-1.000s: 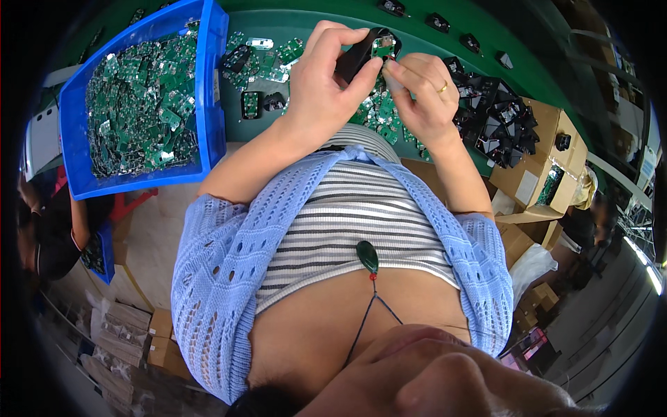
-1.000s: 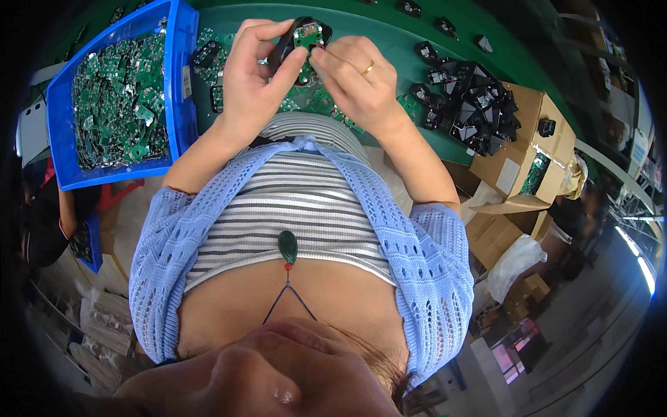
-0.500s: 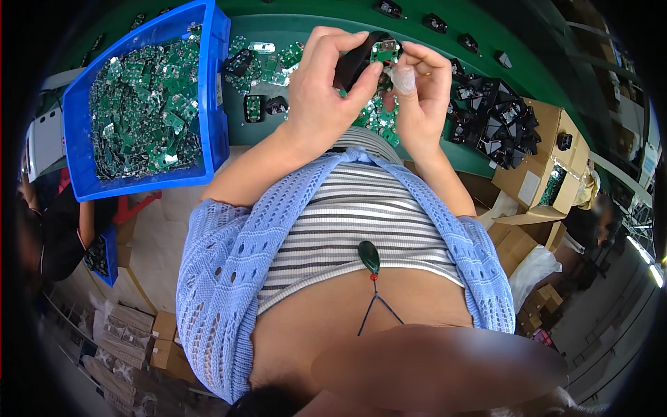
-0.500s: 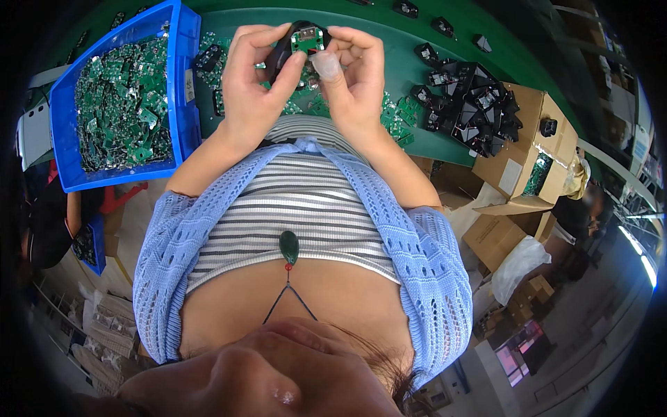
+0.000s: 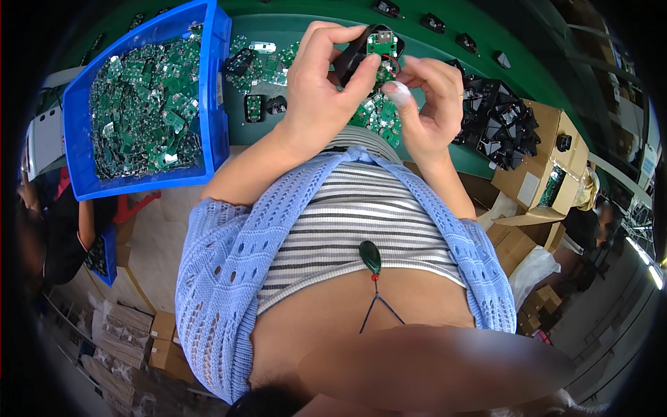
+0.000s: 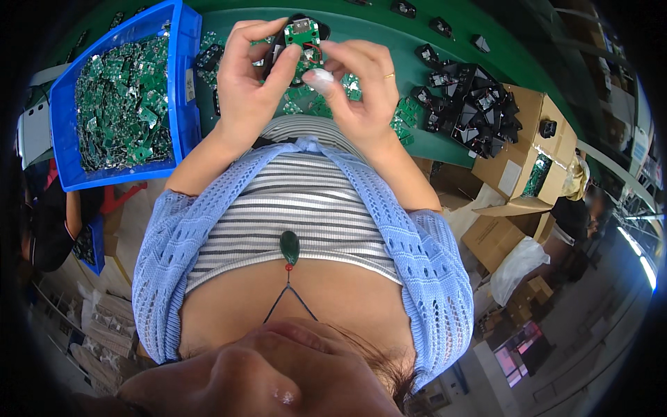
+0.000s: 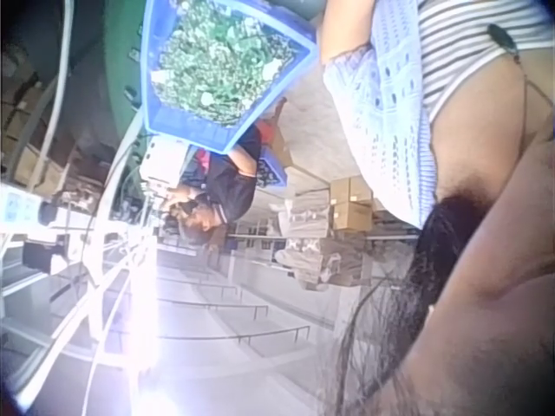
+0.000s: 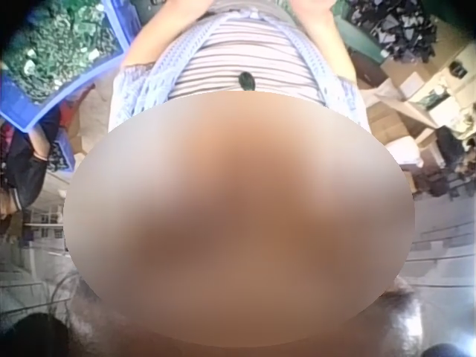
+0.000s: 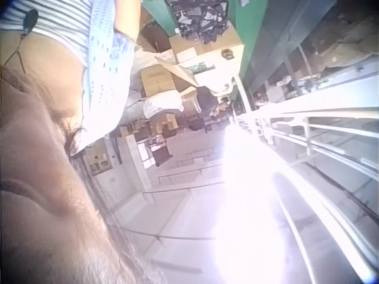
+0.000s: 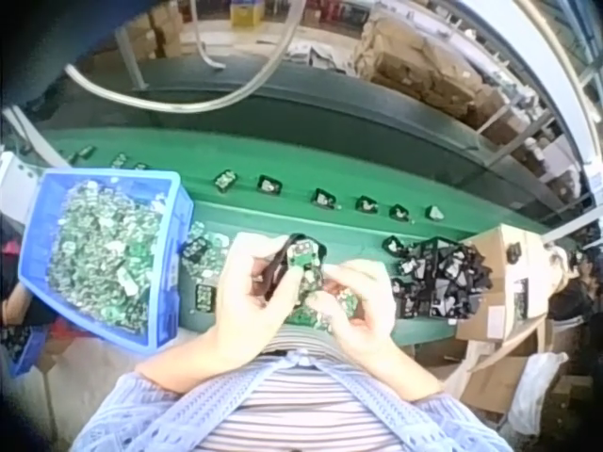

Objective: The person picks up a circuit board and a black plastic housing, fits the board into the housing by hand, and then places the assembled unit onto the green work surface.

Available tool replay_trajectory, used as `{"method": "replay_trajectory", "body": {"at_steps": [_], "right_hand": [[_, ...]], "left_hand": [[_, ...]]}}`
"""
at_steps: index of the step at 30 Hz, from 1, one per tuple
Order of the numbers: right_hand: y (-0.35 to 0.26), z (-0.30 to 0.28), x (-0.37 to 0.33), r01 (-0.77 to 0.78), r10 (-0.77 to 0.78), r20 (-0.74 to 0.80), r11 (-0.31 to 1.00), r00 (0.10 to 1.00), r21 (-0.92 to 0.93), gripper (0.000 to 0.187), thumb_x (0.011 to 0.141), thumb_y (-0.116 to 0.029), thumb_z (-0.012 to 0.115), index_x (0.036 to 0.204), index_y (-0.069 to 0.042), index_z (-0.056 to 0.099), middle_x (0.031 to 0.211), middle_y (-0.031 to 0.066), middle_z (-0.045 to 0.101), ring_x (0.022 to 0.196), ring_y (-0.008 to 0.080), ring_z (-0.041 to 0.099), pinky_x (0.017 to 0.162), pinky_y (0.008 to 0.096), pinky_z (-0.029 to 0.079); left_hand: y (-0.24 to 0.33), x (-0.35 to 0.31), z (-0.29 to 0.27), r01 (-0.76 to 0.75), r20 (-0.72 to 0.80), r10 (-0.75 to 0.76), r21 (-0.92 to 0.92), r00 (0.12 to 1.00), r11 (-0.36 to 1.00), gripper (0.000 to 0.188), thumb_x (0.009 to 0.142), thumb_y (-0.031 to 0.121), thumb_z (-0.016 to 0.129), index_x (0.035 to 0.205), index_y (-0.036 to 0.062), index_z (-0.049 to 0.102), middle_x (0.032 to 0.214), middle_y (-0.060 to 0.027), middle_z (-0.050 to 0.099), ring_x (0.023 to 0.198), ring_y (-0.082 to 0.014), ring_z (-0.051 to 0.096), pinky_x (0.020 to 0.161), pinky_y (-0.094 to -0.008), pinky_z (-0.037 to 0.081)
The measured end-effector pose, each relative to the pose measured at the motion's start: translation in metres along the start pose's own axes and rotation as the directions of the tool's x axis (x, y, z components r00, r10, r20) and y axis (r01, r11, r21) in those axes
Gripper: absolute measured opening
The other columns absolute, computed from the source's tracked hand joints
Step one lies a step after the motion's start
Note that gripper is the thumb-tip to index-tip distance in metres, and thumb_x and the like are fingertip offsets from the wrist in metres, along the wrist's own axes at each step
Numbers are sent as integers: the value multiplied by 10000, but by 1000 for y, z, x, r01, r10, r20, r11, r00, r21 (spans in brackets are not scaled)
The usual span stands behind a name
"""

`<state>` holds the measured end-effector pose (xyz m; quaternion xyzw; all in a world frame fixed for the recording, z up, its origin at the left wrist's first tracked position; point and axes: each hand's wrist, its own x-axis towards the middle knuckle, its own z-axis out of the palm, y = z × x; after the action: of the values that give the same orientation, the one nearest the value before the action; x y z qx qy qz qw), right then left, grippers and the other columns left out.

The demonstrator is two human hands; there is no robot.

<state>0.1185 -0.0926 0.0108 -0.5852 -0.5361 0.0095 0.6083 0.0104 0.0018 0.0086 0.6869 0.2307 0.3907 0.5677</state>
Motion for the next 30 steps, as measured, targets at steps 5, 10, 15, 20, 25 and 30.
{"method": "replay_trajectory", "body": {"at_steps": [5, 10, 15, 20, 25, 30], "right_hand": [[1, -2, 7, 199, -193, 48, 954, 980, -226, 257, 646, 44, 694, 885, -2, 614, 812, 95, 569, 629, 173, 545, 521, 242, 450], [3, -2, 8, 219, -216, 39, 943, 976, -252, 249, 617, 38, 703, 847, -18, 627, 750, 80, 584, 613, 184, 535, 510, 260, 432], [6, -3, 10, 341, -330, 90, 879, 940, -335, 269, 578, 24, 712, 829, -28, 631, 726, 63, 581, 608, 198, 534, 515, 280, 438], [6, -2, 8, 331, -323, 80, 882, 943, -335, 285, 571, 23, 712, 839, -28, 628, 718, 59, 574, 616, 200, 537, 516, 279, 443], [4, -5, 8, 369, -352, 116, 844, 929, -390, 299, 564, 28, 710, 846, -18, 620, 711, 57, 565, 620, 201, 539, 515, 278, 451], [4, -13, 14, 395, -348, 197, 869, 916, -300, 305, 559, 34, 698, 850, -6, 616, 713, 60, 559, 628, 200, 546, 505, 282, 456]], "left_hand": [[3, -2, 1, -32, 9, 31, 74, 999, 997, 300, 784, -19, 596, 1065, -2, 493, 1017, -62, 439, 845, -120, 570, 603, -180, 502], [4, -3, 0, -44, 10, 43, 93, 999, 995, 306, 779, -18, 602, 1065, -4, 494, 1015, -63, 441, 848, -122, 570, 606, -180, 503], [5, -3, 0, -56, 15, 55, 108, 998, 993, 312, 775, -16, 607, 1065, -8, 493, 1015, -65, 442, 854, -123, 568, 608, -181, 505], [5, -2, 4, -89, -76, 97, 102, 992, 991, 309, 711, 67, 678, 979, 19, 532, 885, -77, 510, 624, -145, 537, 517, -235, 453], [10, -1, 3, -54, -49, 57, 67, 997, 996, 295, 717, 81, 676, 969, 20, 534, 881, -75, 510, 613, -142, 535, 516, -231, 451], [9, 0, -2, 76, 38, -75, -15, 996, 997, 269, 728, 99, 668, 953, 32, 536, 869, -68, 512, 602, -131, 528, 514, -232, 441]]}}
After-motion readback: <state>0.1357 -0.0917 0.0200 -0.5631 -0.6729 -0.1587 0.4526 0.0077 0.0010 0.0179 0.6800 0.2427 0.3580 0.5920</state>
